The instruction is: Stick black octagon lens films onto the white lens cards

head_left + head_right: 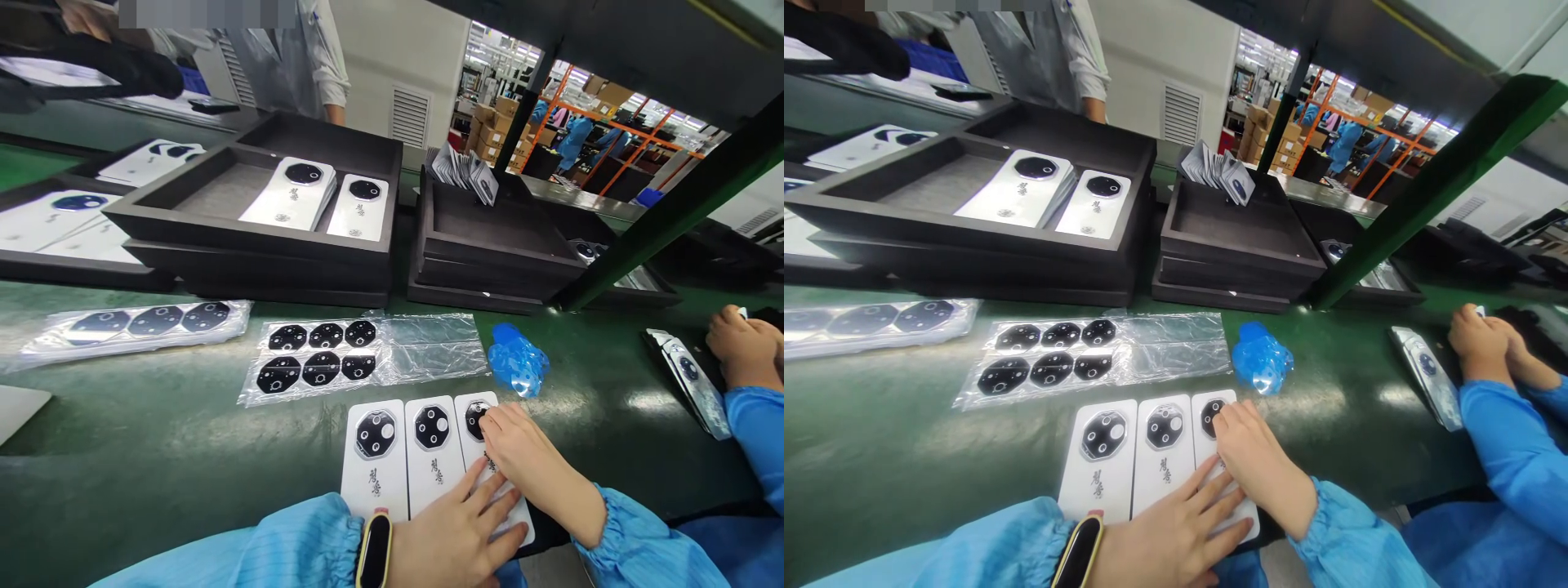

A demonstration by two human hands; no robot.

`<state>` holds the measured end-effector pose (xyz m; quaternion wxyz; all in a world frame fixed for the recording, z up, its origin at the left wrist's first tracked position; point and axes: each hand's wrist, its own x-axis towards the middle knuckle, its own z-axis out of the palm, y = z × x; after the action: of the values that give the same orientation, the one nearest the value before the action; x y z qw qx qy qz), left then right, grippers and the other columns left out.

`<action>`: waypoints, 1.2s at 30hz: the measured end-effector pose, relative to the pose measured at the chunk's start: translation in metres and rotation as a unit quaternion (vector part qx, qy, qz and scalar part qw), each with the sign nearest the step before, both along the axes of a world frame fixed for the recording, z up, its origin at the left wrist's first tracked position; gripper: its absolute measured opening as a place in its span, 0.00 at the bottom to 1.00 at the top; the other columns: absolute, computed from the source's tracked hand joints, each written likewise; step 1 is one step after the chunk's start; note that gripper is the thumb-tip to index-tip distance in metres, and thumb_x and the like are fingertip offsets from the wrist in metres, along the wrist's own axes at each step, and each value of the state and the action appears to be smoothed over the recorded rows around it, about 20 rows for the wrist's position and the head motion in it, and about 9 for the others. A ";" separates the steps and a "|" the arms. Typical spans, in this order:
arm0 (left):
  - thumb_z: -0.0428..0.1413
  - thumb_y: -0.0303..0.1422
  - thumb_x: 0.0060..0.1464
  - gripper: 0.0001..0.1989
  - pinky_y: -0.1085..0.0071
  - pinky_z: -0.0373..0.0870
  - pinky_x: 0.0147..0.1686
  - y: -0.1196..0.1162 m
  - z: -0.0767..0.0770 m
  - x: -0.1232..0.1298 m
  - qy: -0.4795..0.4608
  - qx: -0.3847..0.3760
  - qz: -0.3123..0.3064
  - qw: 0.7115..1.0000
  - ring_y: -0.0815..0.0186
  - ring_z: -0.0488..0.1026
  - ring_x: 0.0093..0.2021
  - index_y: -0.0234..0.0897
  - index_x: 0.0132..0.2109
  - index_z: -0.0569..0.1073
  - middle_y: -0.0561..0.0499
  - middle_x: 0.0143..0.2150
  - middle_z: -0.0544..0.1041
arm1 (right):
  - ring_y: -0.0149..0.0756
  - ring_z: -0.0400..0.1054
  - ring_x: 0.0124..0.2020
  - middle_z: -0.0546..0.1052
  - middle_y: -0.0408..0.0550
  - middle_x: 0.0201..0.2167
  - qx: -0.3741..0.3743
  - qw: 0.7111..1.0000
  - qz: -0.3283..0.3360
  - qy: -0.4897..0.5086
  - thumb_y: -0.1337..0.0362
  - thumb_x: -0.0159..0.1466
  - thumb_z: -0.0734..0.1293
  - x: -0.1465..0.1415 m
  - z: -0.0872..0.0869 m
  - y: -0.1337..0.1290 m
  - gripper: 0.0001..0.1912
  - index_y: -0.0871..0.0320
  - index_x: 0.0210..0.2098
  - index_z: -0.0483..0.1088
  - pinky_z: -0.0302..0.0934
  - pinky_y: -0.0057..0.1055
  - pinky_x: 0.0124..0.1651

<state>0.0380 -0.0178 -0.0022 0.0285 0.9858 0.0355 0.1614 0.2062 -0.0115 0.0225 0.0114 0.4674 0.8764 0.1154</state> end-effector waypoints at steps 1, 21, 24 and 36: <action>0.55 0.45 0.58 0.25 0.56 0.55 0.58 0.000 0.000 0.000 0.000 -0.001 0.000 1.000 0.53 0.63 0.59 0.32 0.56 0.65 0.42 0.58 0.68 | 0.38 0.63 0.28 0.66 0.45 0.23 -0.001 1.000 0.004 0.001 0.80 0.52 0.60 0.000 0.000 0.000 0.12 0.57 0.24 0.59 0.57 0.34 0.35; 0.54 0.43 0.60 0.23 0.57 0.56 0.57 -0.001 -0.004 -0.001 -0.007 -0.004 0.000 1.000 0.54 0.63 0.59 0.33 0.56 0.65 0.42 0.58 0.68 | 0.34 0.64 0.27 0.68 0.44 0.25 -0.003 0.998 0.007 0.059 0.81 0.58 0.58 -0.009 -0.003 0.017 0.13 0.58 0.26 0.63 0.59 0.30 0.32; 0.54 0.42 0.60 0.22 0.57 0.56 0.58 -0.001 -0.003 -0.001 -0.008 -0.006 0.002 1.000 0.54 0.63 0.59 0.33 0.55 0.66 0.42 0.57 0.69 | 0.38 0.62 0.28 0.68 0.46 0.24 0.001 0.999 0.034 0.018 0.84 0.55 0.58 -0.010 -0.004 0.017 0.14 0.58 0.24 0.63 0.58 0.33 0.32; 0.54 0.44 0.59 0.23 0.56 0.54 0.58 -0.004 -0.008 -0.002 -0.011 0.000 0.012 1.000 0.54 0.61 0.60 0.35 0.56 0.65 0.42 0.59 0.67 | 0.38 0.62 0.28 0.66 0.46 0.24 0.006 0.999 0.047 -0.005 0.83 0.53 0.61 -0.010 0.001 0.018 0.13 0.59 0.23 0.63 0.56 0.33 0.33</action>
<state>0.0363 -0.0217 -0.0105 0.0267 0.9835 0.0473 0.1724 0.1960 0.0063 0.0231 0.0073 0.4254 0.8965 0.1237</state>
